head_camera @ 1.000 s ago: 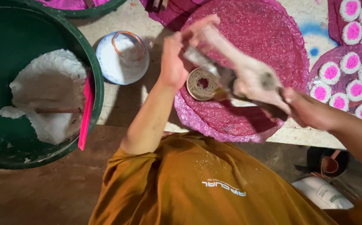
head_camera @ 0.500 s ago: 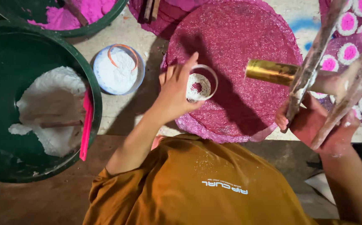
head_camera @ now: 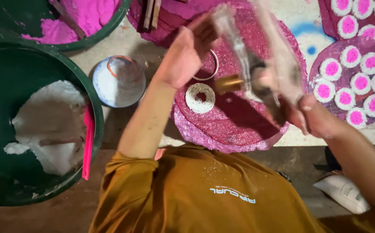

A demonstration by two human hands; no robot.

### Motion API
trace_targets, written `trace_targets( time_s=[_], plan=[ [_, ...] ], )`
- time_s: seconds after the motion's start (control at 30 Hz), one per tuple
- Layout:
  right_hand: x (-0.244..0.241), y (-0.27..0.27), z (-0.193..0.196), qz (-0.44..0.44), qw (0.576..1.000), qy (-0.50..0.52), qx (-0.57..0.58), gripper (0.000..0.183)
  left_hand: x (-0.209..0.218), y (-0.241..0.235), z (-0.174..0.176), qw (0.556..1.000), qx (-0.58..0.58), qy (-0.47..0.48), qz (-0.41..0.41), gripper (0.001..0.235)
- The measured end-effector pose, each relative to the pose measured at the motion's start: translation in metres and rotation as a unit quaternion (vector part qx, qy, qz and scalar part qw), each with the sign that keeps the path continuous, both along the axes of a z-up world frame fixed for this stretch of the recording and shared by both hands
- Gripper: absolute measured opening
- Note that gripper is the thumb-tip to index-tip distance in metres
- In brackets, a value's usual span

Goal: The person prepares a multi-colored sweet by pressing white and pink paste into a hand-held wooden mold, then arranges the finished circular treats on a tray.

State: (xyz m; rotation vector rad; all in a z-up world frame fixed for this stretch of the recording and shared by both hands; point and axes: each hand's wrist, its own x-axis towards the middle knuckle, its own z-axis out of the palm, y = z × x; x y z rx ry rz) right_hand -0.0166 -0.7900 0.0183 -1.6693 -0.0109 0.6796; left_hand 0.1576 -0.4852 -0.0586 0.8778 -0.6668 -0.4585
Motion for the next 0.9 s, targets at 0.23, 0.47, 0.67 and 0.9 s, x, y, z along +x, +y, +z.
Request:
trace_targets(
  time_s=[0.23, 0.47, 0.67, 0.9],
  plan=[
    [0.099, 0.029, 0.029, 0.152, 0.956, 0.088, -0.235, 0.094, 0.026, -0.013, 0.028, 0.908, -0.364, 0.201, -0.059, 0.053],
    [0.121, 0.081, 0.038, 0.133, 0.899, 0.044, -0.414, 0.101, 0.055, 0.011, -0.002, 0.896, -0.403, 0.185, -0.018, 0.042],
    [0.116, 0.075, 0.036, 0.120, 0.899, 0.049, -0.418, 0.100, 0.049, -0.007, -0.029, 0.872, -0.420, 0.251, -0.015, 0.036],
    [0.119, 0.070, 0.039, 0.069, 0.893, -0.061, -0.441, 0.084, 0.068, -0.027, -0.020, 0.891, -0.387, 0.234, 0.034, 0.032]
  ],
)
